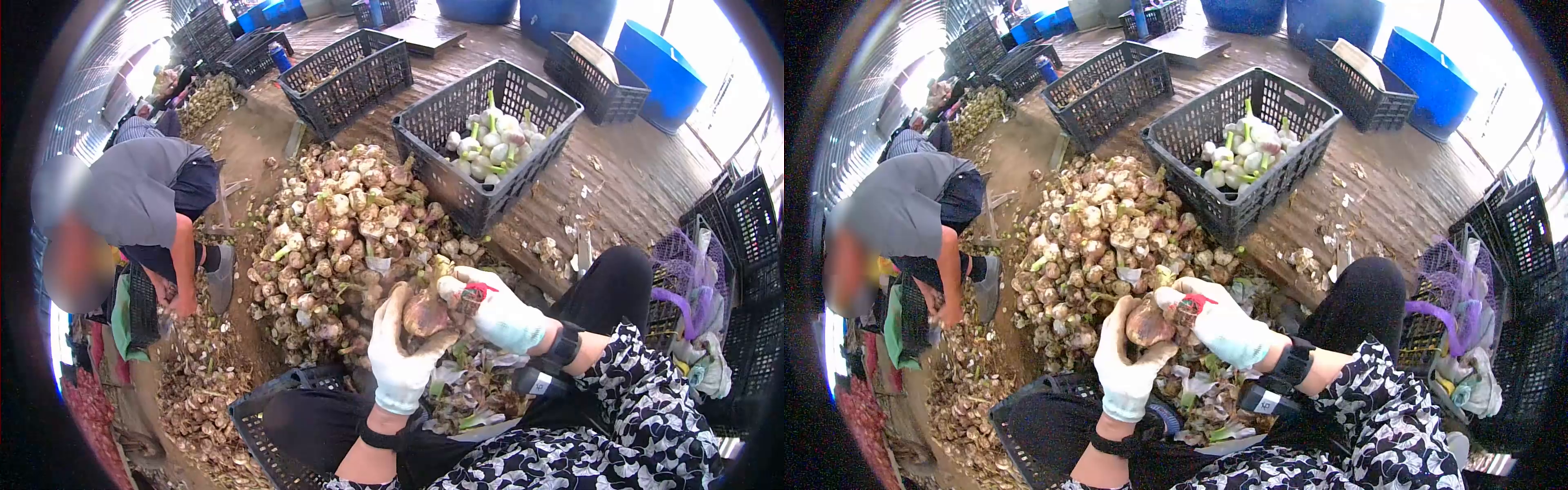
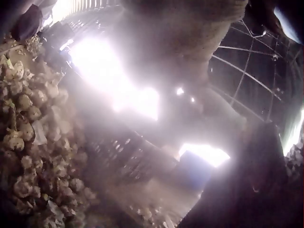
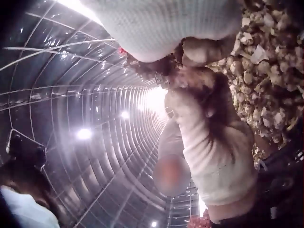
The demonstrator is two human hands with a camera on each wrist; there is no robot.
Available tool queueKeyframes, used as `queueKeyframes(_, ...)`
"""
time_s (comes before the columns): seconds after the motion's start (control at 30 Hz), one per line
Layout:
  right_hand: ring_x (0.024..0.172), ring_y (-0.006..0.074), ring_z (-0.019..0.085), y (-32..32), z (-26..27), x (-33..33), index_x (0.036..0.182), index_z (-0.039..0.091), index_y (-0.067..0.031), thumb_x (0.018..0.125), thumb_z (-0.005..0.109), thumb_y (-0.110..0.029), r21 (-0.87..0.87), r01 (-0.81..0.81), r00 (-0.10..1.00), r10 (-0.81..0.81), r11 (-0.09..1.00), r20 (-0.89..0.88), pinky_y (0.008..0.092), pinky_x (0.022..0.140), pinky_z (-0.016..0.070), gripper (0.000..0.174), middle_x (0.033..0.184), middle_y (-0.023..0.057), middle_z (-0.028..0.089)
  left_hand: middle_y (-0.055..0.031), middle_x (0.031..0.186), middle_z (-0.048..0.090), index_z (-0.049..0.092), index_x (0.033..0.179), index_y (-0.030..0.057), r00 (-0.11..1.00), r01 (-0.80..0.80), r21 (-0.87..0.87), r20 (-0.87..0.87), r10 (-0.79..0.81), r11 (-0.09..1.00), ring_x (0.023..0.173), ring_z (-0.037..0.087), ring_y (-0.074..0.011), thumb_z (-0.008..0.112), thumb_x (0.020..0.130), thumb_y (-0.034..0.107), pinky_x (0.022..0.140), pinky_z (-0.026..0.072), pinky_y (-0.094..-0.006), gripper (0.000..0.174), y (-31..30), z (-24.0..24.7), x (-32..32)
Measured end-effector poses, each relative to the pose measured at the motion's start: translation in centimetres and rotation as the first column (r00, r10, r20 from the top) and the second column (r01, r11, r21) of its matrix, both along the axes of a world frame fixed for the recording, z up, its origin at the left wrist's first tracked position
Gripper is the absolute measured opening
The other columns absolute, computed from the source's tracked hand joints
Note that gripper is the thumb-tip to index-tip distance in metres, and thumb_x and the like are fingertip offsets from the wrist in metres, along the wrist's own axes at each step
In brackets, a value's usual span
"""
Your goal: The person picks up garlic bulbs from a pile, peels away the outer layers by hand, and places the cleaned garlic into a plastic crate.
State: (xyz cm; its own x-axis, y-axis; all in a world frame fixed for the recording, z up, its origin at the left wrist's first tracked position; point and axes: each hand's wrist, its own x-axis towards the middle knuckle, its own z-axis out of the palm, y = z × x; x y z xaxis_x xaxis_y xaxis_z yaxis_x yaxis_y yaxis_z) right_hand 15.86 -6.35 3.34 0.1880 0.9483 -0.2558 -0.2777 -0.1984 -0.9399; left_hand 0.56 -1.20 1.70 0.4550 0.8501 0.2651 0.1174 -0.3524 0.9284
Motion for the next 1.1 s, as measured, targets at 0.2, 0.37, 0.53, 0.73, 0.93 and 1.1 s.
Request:
queueKeyframes(0.2,0.070,0.0037,0.049,0.6,-0.3,-0.1,0.090,0.061,-0.0049,0.086,0.064,-0.030,0.134,0.027,0.999,-0.032,0.991,0.036,0.0205,0.057,0.0391,0.026,0.076,-0.0013,0.059,-0.0148,0.113,0.056,0.051,0.119,-0.0052,0.988,-0.041,0.217,-0.136,0.071,0.975,0.101,0.056,-0.0239,0.081,0.055,0.005,0.090,0.0443,-0.0329,0.071,0.1,-0.1,-0.3)
queueKeyframes(0.37,0.070,0.0045,0.053,0.2,0.8,0.6,0.091,0.062,-0.0024,0.086,0.064,-0.022,0.111,-0.093,0.994,0.086,0.989,0.063,0.0223,0.061,0.0434,0.020,0.078,-0.0017,0.061,-0.0147,0.113,0.056,0.050,0.121,-0.0063,0.997,0.019,0.133,-0.072,-0.009,0.991,0.102,0.056,-0.0235,0.078,0.055,0.000,0.091,0.0439,-0.0330,0.072,0.0,0.3,-0.7)
queueKeyframes(0.53,0.070,0.0040,0.053,0.1,0.8,1.7,0.092,0.062,-0.0023,0.087,0.062,-0.017,0.188,-0.211,0.977,0.200,0.959,0.076,0.0222,0.060,0.0438,0.016,0.080,-0.0025,0.061,-0.0145,0.115,0.055,0.048,0.124,-0.0059,0.999,0.043,0.124,-0.027,-0.040,0.991,0.102,0.056,-0.0240,0.080,0.056,0.001,0.090,0.0448,-0.0328,0.075,0.2,0.2,-0.9)
queueKeyframes(0.73,0.074,0.0090,0.058,-0.3,0.7,0.7,0.092,0.059,-0.0035,0.083,0.062,-0.012,0.112,-0.156,0.987,0.153,0.981,0.043,0.0257,0.065,0.0467,0.013,0.082,0.0015,0.062,-0.0119,0.111,0.057,0.049,0.123,-0.0011,0.899,0.180,-0.397,0.438,0.014,0.900,0.090,0.059,-0.0189,0.056,0.090,0.029,0.081,0.0477,-0.0311,0.045,-0.7,0.0,-0.4)
queueKeyframes(0.93,0.086,0.0155,0.059,0.4,-2.6,-0.1,0.100,0.059,-0.0024,0.080,0.060,-0.006,0.178,-0.154,0.984,0.166,0.972,-0.057,0.0298,0.078,0.0469,0.021,0.093,0.0080,0.063,-0.0052,0.101,0.058,0.052,0.115,0.0095,0.922,0.205,-0.860,0.329,0.201,0.467,0.085,0.055,-0.0159,0.031,0.093,0.055,0.064,0.0453,-0.0272,0.055,0.7,-2.1,0.0)
queueKeyframes(1.1,0.077,0.0235,0.058,0.4,-2.3,0.8,0.097,0.059,-0.0005,0.076,0.061,-0.008,0.318,-0.152,0.857,-0.035,0.936,0.514,0.0328,0.072,0.0458,0.022,0.087,0.0153,0.059,-0.0095,0.109,0.056,0.038,0.129,-0.0027,0.919,0.150,-0.679,0.363,0.151,0.718,0.093,0.058,-0.0183,0.055,0.090,0.014,0.083,0.0488,-0.0302,0.046,-0.5,-0.5,0.1)
